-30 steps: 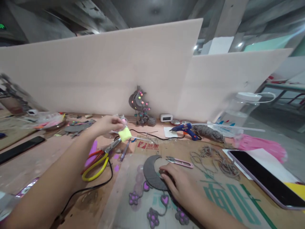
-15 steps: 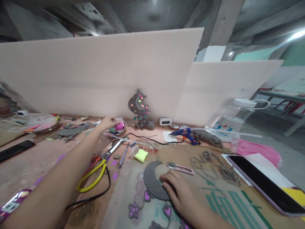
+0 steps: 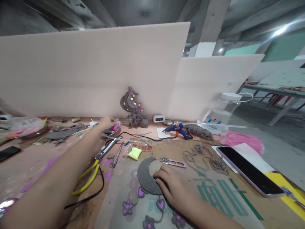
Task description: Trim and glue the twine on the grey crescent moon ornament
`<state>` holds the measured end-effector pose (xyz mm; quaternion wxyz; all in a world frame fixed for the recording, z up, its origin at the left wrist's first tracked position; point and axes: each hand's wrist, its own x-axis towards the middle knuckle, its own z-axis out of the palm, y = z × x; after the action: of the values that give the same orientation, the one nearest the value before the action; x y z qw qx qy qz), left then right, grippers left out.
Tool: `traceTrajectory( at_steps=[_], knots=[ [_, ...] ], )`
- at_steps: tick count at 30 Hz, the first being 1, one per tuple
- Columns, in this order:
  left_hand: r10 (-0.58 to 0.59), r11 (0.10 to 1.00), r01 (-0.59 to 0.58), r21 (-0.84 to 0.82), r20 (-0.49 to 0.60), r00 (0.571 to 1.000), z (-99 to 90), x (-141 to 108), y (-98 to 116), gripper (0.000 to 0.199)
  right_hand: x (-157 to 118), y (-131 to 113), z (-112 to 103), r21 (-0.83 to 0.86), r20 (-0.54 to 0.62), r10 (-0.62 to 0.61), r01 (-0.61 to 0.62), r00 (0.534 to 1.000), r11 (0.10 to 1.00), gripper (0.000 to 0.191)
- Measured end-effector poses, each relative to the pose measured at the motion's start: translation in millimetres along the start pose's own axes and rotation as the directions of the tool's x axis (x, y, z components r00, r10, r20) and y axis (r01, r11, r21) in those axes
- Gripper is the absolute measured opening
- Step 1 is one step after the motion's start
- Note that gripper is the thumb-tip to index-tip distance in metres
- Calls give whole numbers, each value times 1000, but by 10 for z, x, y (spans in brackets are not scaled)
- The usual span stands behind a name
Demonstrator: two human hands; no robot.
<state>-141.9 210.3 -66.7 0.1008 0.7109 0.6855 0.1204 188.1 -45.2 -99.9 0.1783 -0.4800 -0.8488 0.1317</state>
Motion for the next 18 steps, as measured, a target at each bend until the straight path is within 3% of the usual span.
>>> traceTrajectory(
  at_steps=[13,18],
  knots=[
    [222,975,-220,-41,60,973,-6,-81,60,29,-3,-14,-10,19,-9,-8,9,1000,1000,24],
    [226,974,-224,-33,51,973,21,-86,55,29,-8,-10,-14,21,-3,-13,13,1000,1000,23]
  ],
)
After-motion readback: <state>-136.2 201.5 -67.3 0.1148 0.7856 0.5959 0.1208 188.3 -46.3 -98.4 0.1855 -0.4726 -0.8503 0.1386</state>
